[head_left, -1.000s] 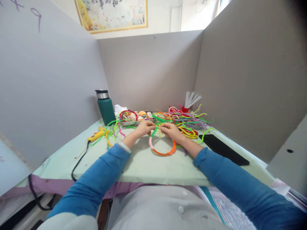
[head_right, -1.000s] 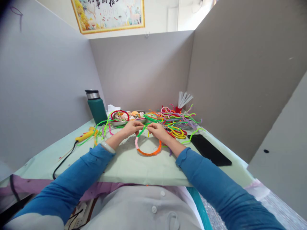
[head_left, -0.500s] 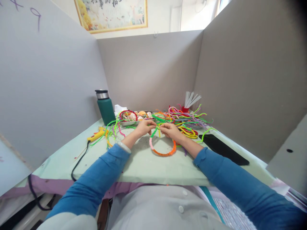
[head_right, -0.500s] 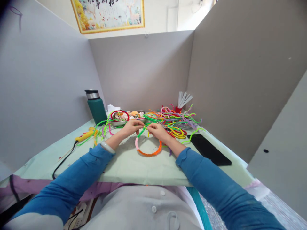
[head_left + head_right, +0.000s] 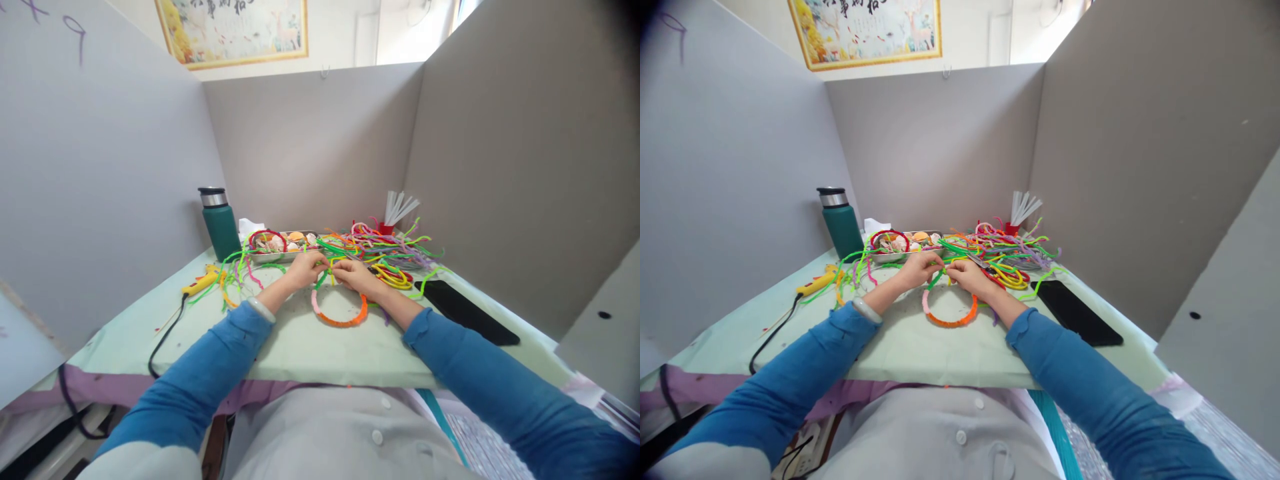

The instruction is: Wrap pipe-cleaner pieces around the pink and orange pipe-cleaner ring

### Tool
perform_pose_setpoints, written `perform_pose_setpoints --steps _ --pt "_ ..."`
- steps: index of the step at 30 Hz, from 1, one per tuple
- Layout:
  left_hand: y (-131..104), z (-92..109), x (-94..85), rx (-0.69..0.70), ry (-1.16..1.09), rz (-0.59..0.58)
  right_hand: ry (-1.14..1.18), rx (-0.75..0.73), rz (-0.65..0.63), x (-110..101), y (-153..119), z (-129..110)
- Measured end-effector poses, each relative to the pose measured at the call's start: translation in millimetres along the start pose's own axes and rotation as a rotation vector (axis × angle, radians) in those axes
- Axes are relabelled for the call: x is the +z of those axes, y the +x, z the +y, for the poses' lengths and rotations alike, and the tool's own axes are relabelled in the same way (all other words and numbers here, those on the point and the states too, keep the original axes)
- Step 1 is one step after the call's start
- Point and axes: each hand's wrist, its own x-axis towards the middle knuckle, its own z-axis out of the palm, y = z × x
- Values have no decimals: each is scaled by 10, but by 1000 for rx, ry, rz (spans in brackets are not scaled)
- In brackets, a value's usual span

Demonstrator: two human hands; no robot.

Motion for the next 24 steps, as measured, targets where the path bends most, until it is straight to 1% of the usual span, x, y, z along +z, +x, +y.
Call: perform_pose_setpoints --steps 7,14,17,24 --pt "-17 -24 13 -84 -111 -70 26 7 -21 1 -13 -4" --pt "2 -107 38 -109 -212 -98 64 5 -37 11 -45 -67" --pt "5 -135 38 -111 -236 -131 69 4 -53 13 -52 -79" --pt "3 -133 27 -162 -298 -164 51 1 -37 11 -74 -120"
